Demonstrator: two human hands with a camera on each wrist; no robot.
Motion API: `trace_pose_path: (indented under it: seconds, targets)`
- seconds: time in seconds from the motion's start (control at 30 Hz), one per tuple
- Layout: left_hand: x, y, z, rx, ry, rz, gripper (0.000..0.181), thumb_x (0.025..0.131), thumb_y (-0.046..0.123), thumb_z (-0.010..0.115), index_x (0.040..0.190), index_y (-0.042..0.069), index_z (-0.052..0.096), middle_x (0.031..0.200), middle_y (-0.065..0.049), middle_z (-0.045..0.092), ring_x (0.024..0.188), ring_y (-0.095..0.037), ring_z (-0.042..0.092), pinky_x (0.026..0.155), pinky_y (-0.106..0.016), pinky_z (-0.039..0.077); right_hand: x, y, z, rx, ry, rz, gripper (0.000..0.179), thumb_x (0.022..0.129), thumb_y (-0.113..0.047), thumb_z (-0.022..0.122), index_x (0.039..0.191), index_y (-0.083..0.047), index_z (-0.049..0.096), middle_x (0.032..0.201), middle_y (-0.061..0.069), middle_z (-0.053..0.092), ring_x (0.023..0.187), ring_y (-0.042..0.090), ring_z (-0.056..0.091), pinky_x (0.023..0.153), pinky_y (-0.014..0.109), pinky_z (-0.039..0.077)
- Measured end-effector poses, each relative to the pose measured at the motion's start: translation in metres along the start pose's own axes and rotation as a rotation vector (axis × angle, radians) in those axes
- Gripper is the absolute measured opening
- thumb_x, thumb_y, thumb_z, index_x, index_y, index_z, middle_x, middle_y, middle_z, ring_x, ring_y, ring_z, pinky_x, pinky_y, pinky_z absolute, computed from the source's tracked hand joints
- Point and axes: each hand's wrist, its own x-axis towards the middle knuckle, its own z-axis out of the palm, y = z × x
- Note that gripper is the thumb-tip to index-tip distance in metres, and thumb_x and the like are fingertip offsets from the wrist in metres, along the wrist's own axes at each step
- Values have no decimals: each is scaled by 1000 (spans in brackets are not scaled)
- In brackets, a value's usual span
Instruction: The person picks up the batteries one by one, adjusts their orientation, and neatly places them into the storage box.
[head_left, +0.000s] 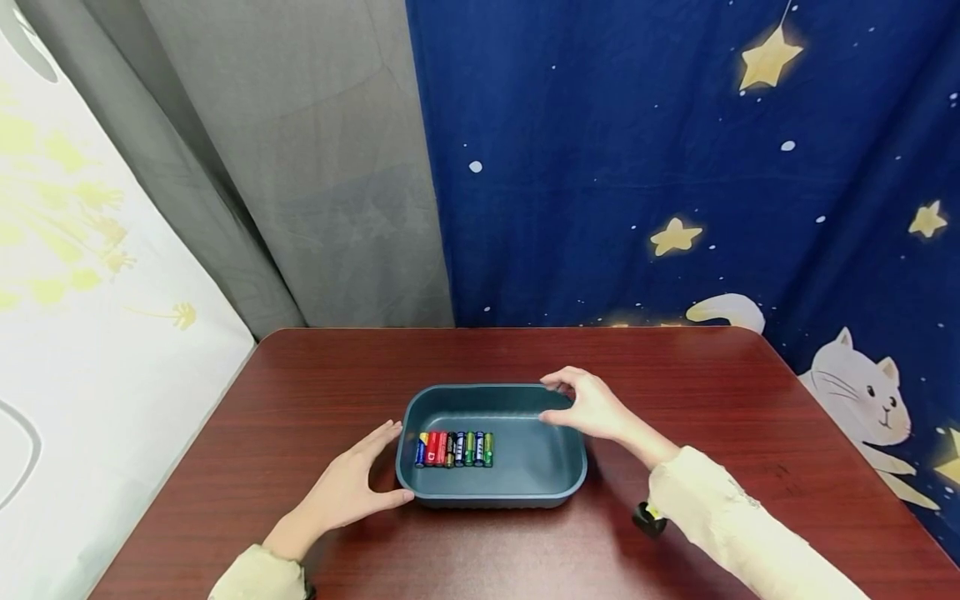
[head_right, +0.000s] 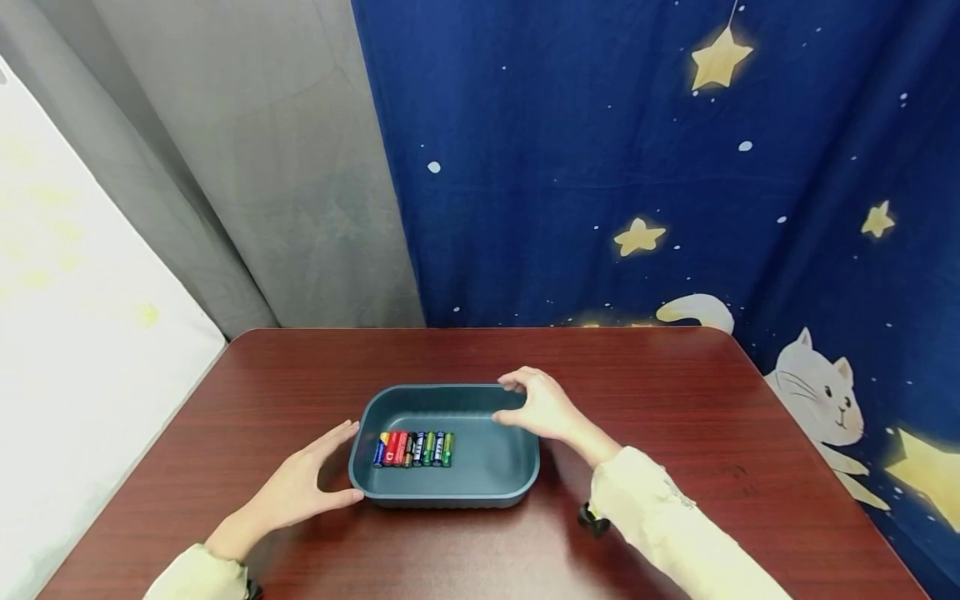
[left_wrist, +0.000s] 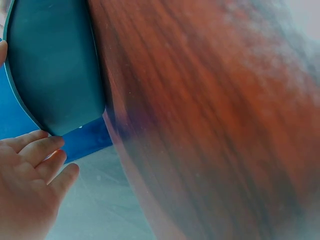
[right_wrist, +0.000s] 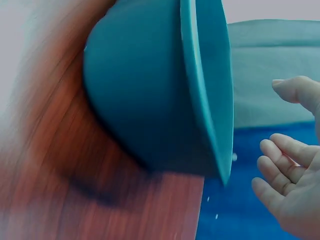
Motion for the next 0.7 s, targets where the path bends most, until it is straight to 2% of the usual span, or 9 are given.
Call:
trace_pose_path:
  seconds: [0.2, 0.43, 0.6, 0.7]
  targets:
    - [0, -2, -1, -1, -9, -2, 90, 67, 63, 66, 138, 15, 40, 141, -8, 39, 125, -26, 41, 91, -50, 41, -23, 22, -18, -2, 64, 60, 45, 70, -24, 77, 108, -4, 63, 97, 6, 63, 90, 23, 56, 78, 35, 47]
    - [-1, -5, -4, 15, -4, -3, 91, 67, 63, 66, 137, 13, 41, 140, -8, 40, 125, -25, 41, 92, -49, 41, -56, 47, -43, -9, 134, 151, 41, 73, -23, 75, 108, -4, 63, 98, 6, 64, 90, 26, 56, 81, 40, 46]
    - [-2, -8, -10, 26, -1, -12, 89, 69, 64, 64, 137, 11, 41, 141, -9, 39, 127, -25, 38, 94, -48, 40, -81, 65, -56, -41, 151, 254, 41, 77, -26, 72, 110, -4, 62, 104, 11, 64, 91, 22, 57, 80, 33, 47]
    - [-1, -14, -17, 40, 13, -21, 85, 73, 58, 64, 137, 9, 40, 141, -10, 38, 129, -27, 36, 95, -48, 38, -96, 77, -63, -90, 167, 295, 43, 77, -28, 71, 111, -2, 61, 106, 14, 63, 91, 25, 57, 77, 31, 47]
